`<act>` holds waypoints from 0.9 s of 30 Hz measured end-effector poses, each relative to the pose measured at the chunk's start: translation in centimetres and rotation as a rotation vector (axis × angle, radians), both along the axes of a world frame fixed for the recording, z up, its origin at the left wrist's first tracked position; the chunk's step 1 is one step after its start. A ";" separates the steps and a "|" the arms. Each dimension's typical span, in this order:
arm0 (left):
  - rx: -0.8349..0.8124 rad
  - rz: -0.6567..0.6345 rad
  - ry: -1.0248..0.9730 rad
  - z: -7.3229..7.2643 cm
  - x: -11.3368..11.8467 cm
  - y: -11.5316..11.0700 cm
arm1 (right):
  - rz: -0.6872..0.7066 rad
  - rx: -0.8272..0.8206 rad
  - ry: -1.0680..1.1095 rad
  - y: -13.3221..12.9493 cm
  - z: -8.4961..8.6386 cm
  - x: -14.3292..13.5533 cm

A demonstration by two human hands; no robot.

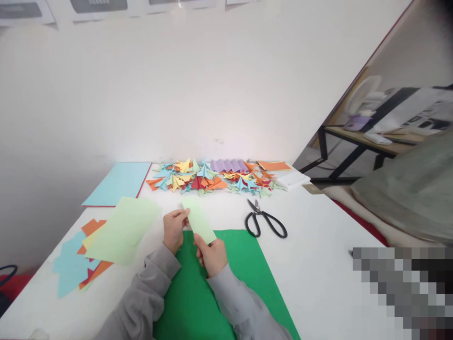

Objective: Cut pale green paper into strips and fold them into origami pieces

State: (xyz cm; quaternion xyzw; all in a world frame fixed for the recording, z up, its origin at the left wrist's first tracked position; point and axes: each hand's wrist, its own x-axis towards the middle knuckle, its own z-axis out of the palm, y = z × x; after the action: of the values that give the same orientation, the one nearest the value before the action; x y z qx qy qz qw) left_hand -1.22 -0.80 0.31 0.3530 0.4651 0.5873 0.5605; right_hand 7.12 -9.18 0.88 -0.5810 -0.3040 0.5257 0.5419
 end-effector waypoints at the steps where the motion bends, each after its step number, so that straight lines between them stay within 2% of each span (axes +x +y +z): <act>1: 0.006 0.017 0.004 0.0 -0.2 0.2 | -0.008 -0.004 -0.013 -0.3 0.1 -0.2; 4: 0.017 0.058 0.017 -0.1 -0.5 0.4 | -0.021 -0.011 -0.042 -1.2 0.0 -0.8; 9: 0.030 0.052 -0.014 -0.1 -0.6 0.3 | -0.049 -0.019 -0.049 -2.0 -0.3 -1.2; 16: 0.063 0.107 -0.064 0.4 -1.3 0.3 | -0.029 -0.017 -0.066 -2.1 0.0 -0.2; 19: 0.070 0.049 -0.141 0.9 -1.4 0.1 | -0.079 0.049 -0.030 -1.6 0.1 1.0; 22: 0.051 -0.038 -0.213 1.4 -1.3 -0.3 | -0.219 0.144 -0.004 -0.2 0.3 3.2; 24: 0.027 -0.132 -0.224 1.7 -1.2 -0.8 | -0.302 0.186 0.059 1.1 0.6 5.0; 27: 0.016 -0.341 -0.167 1.9 -1.0 -1.6 | -0.387 0.233 0.159 3.5 1.3 7.2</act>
State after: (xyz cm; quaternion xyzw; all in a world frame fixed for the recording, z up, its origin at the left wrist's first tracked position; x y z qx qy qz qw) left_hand -2.20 -2.39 2.20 0.3812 0.3459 0.5147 0.6856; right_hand 14.35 -5.73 2.19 -0.5186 -0.2020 0.4178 0.7181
